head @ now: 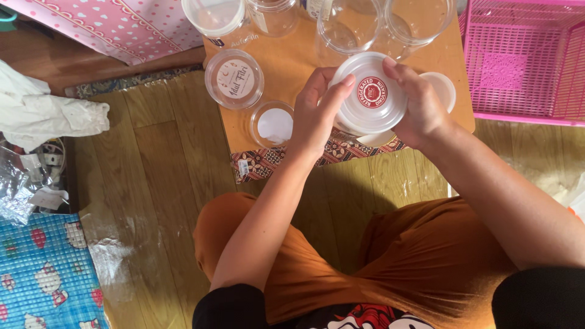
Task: The person unpacks a plastic bag containing various containers and a thermos, placing them on a small wooden table. They then open each container, remove the lids, and arrange the containers and lids on the table.
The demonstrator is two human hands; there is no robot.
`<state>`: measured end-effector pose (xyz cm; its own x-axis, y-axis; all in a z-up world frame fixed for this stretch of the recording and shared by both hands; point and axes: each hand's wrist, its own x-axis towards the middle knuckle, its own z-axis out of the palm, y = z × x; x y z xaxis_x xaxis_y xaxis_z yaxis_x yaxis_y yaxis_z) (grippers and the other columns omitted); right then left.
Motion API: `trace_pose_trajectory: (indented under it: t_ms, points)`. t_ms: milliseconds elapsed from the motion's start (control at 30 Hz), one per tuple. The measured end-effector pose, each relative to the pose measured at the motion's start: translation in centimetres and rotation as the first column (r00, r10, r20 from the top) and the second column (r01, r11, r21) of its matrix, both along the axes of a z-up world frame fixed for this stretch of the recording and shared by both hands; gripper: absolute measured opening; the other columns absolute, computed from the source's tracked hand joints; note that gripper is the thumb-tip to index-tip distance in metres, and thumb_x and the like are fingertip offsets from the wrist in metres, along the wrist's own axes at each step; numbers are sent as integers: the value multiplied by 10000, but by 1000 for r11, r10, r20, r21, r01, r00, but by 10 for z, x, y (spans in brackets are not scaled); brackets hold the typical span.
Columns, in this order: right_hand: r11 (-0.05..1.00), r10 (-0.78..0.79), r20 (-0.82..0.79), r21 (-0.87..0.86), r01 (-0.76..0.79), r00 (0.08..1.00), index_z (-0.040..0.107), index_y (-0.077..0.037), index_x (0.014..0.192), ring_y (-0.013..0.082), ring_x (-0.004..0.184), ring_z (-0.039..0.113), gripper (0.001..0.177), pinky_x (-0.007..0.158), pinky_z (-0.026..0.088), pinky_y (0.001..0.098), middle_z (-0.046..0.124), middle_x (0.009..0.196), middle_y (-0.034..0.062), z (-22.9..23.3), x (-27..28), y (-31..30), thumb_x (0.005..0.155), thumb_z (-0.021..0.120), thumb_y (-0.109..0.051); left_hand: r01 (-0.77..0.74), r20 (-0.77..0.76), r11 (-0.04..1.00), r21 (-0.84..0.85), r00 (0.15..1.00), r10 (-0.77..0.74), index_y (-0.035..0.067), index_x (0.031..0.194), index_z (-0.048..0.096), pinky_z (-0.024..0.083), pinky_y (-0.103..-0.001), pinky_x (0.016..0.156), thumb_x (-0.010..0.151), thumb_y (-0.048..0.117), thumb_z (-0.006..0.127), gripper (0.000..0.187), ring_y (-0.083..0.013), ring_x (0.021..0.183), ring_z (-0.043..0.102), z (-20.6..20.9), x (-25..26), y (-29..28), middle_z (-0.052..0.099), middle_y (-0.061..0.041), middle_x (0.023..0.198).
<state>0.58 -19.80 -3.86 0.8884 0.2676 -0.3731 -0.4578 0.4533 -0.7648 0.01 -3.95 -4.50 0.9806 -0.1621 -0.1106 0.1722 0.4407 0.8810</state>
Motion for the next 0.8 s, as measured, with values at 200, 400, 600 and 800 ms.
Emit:
trace_pose_trajectory:
  t_ms: [200, 400, 600, 800]
  points:
    - [1000, -20, 10, 5, 20, 1000, 454, 15, 1092, 197, 952, 558, 354, 891, 436, 341, 548, 1034, 126, 4, -1, 4, 886, 403, -269, 15, 23, 1000, -8, 1000, -14, -8, 951, 545, 422, -218, 746, 808, 184, 586, 243, -75, 802, 538, -2, 1, 3, 585, -48, 870]
    - [994, 49, 25, -98, -46, 998, 461, -2, 1102, 196, 952, 561, 405, 876, 437, 324, 558, 1030, 131, 17, 4, 22, 839, 399, -304, 75, 66, 997, 1, 995, -75, 24, 895, 532, 424, -198, 690, 758, 175, 608, 218, -81, 739, 546, 1, 14, 25, 577, -37, 805]
    - [992, 83, 51, -100, -78, 995, 465, 3, 1098, 166, 922, 555, 388, 830, 457, 300, 550, 1025, 109, 21, 15, 47, 844, 436, -289, -22, -4, 999, -44, 1000, 22, 52, 798, 517, 375, -185, 607, 805, 193, 599, 163, -44, 667, 476, 1, 21, 51, 539, 2, 737]
    - [991, 102, 116, -99, -91, 988, 504, 28, 1053, 178, 864, 574, 343, 784, 477, 302, 567, 973, 121, 19, 23, 59, 852, 464, -246, -83, -12, 995, -61, 997, 82, 60, 751, 522, 374, -195, 600, 792, 175, 599, 144, -51, 655, 472, -6, 23, 61, 536, 2, 709]
